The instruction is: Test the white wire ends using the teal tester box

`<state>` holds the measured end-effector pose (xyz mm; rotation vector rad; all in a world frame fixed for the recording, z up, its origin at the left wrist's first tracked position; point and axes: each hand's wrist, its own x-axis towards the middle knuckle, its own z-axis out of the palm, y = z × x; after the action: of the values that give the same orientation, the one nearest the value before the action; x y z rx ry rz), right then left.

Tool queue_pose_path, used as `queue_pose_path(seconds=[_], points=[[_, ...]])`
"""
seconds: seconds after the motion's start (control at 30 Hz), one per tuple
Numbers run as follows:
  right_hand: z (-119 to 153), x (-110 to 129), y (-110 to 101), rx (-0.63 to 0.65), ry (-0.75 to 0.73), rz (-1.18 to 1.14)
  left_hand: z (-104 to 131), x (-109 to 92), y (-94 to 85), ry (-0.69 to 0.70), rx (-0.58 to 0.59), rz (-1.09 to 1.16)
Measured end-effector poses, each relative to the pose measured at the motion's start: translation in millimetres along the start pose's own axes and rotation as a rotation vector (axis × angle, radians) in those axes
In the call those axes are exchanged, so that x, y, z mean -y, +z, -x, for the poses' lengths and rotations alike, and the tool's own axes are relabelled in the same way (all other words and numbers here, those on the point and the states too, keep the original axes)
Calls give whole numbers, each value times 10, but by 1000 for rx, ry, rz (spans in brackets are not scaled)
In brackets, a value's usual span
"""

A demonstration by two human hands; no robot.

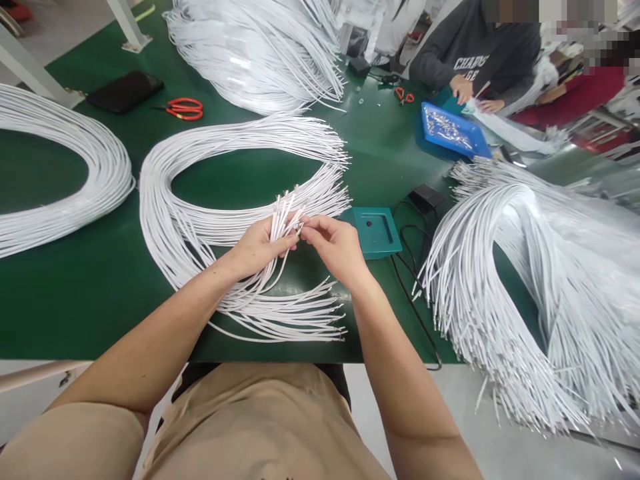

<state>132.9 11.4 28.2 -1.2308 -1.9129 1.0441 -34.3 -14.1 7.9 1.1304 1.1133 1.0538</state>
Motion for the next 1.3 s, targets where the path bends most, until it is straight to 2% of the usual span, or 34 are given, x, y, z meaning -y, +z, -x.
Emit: queue_pose_path(seconds=[0.13,0.23,0.3,0.37,0.4,0.57,0.7,0.97,1.17,1.3], points=[[66,-108,83,-121,-366,544,-16,4,2,-139,22,267],[25,-183,58,-54,-486,773,-50,43,13,-190,-17,306],[-47,-223,-29,-54,-475,810,-81,82,28,-150,-66,220],[-127,-261,-145,-103,-403,828,-112,120,41,-104,-107,106],[-162,-280,-200,-88,-367,842,-127,136,44,-90,-119,53],[-235,-351,-333,122,-304,907,-183,193,37,-51,-120,-86],[-240,-360,-317,122,-293,891,-210,231,26,-32,-130,-154],[-280,-430,-261,42,-278,839,-242,276,16,-34,-145,-278],[-242,-352,-253,72,-262,824,-253,302,-4,-14,-156,-221],[-203,-233,-144,6,-226,676,-239,295,-8,20,-148,-161]])
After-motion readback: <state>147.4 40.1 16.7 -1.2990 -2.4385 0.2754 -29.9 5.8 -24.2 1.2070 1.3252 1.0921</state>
